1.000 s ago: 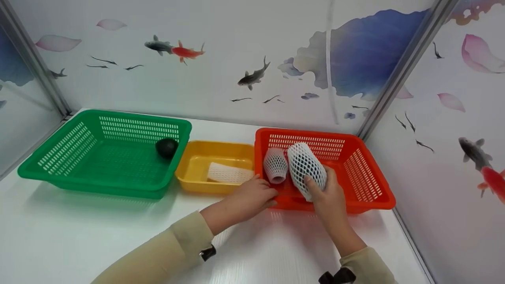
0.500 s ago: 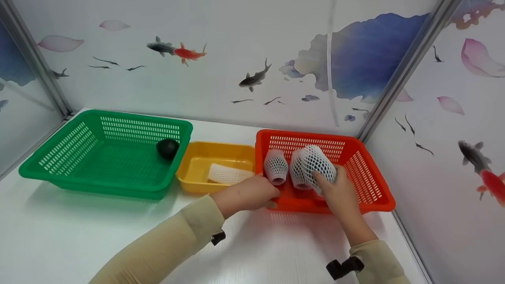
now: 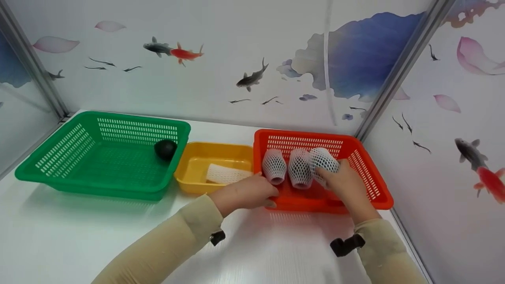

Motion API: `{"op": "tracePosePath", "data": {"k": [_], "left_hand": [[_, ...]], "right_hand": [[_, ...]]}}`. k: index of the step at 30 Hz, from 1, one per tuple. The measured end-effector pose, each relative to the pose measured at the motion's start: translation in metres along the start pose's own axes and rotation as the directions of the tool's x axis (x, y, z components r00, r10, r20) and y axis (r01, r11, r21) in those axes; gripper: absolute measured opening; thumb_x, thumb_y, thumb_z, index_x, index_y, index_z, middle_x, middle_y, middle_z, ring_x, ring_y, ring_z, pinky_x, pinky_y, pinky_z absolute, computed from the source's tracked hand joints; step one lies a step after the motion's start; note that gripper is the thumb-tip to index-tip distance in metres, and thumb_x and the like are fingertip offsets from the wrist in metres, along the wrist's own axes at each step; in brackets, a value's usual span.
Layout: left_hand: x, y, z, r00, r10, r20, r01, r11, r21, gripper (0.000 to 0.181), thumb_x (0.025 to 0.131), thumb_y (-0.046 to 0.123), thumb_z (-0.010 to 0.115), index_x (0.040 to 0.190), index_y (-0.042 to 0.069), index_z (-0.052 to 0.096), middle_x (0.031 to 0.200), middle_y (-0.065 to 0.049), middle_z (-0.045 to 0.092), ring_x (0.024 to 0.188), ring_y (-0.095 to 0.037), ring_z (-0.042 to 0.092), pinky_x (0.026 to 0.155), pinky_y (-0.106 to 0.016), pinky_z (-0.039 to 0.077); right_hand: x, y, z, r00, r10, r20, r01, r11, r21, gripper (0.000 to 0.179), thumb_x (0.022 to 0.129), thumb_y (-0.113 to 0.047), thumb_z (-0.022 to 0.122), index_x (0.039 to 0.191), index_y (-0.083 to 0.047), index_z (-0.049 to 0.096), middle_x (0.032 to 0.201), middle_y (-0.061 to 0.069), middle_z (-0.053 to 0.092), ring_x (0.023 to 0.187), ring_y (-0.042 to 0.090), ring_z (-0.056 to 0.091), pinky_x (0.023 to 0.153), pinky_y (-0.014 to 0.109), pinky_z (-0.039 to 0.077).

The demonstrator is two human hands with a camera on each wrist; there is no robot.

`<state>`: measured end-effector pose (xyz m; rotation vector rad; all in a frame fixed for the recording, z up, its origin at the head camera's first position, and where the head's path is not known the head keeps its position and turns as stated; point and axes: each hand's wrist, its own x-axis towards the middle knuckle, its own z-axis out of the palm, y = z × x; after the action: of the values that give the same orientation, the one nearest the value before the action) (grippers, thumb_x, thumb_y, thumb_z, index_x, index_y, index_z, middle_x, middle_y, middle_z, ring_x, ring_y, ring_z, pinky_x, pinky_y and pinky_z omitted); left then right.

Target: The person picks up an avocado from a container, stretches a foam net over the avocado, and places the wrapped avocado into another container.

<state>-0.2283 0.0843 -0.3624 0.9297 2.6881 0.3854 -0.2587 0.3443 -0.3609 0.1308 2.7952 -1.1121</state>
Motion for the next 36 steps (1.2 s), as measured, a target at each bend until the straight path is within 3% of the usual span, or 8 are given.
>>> {"op": "tracePosePath", "data": {"k": [5,13,17,23,26,33,36], "left_hand": [[0.001,0.0,0.0,1.0,0.031,-0.001,-0.031,0.998,0.053,0.019,0.087,0.034,0.07,0.102,0.023,0.071,0.082,0.009,0.058,0.087,-0.012,0.049,0.088,-0.023,0.041],[0.0,0.001,-0.001,1.0,0.008,0.009,-0.009,0.999,0.04,0.023,0.085,0.033,0.071,0.107,0.026,0.071,0.084,0.011,0.06,0.087,-0.011,0.05,0.094,-0.024,0.04],[0.0,0.001,-0.002,1.0,0.022,0.007,-0.023,0.997,0.069,0.023,0.086,0.034,0.07,0.108,0.025,0.071,0.083,0.011,0.06,0.087,-0.011,0.05,0.097,-0.024,0.036],[-0.002,0.001,-0.003,1.0,0.004,0.005,-0.004,1.0,0.013,0.024,0.085,0.033,0.072,0.107,0.025,0.072,0.082,0.011,0.06,0.085,-0.011,0.052,0.091,-0.022,0.042],[-0.003,0.001,-0.003,1.0,0.017,0.006,-0.017,0.999,0.028,0.023,0.085,0.034,0.071,0.107,0.025,0.072,0.081,0.011,0.06,0.084,-0.01,0.051,0.089,-0.021,0.042],[-0.001,-0.001,-0.003,1.0,0.025,0.019,-0.026,0.999,0.041,0.027,0.086,0.034,0.069,0.111,0.026,0.072,0.083,0.012,0.06,0.088,-0.011,0.05,0.1,-0.024,0.034],[0.0,-0.001,-0.003,0.999,0.024,0.023,-0.025,0.999,0.033,0.029,0.086,0.034,0.069,0.113,0.025,0.072,0.084,0.012,0.06,0.088,-0.011,0.05,0.103,-0.025,0.031]], "right_hand": [[0.01,-0.001,-0.003,0.999,0.003,0.032,-0.003,1.0,0.003,0.094,0.086,-0.055,0.067,0.142,0.005,0.023,0.136,0.027,0.038,0.116,0.042,0.044,0.082,0.041,0.055],[0.026,-0.008,-0.012,0.997,0.016,0.073,-0.011,0.997,-0.074,0.086,0.085,-0.053,0.069,0.136,0.007,0.033,0.127,0.025,0.047,0.108,0.037,0.049,0.083,0.04,0.055],[0.032,-0.012,-0.016,0.995,0.024,0.094,-0.014,0.994,-0.108,0.088,0.084,-0.051,0.071,0.137,0.008,0.032,0.127,0.026,0.047,0.108,0.039,0.05,0.082,0.042,0.056],[0.043,-0.014,-0.021,0.988,0.062,0.141,-0.042,0.99,-0.136,0.093,0.082,-0.045,0.076,0.138,0.01,0.027,0.13,0.03,0.041,0.113,0.045,0.045,0.084,0.047,0.054],[0.049,-0.016,-0.023,0.985,0.087,0.146,-0.067,0.988,-0.14,0.095,0.079,-0.042,0.08,0.139,0.009,0.027,0.132,0.03,0.04,0.115,0.046,0.043,0.086,0.049,0.053],[0.058,-0.021,-0.028,0.984,0.074,0.159,-0.041,0.978,-0.205,0.092,0.077,-0.035,0.082,0.138,0.01,0.029,0.128,0.031,0.042,0.11,0.046,0.046,0.082,0.047,0.055],[0.058,-0.021,-0.03,0.986,0.074,0.151,-0.04,0.975,-0.217,0.089,0.078,-0.033,0.082,0.138,0.009,0.031,0.129,0.031,0.042,0.111,0.046,0.043,0.087,0.052,0.052]]}}
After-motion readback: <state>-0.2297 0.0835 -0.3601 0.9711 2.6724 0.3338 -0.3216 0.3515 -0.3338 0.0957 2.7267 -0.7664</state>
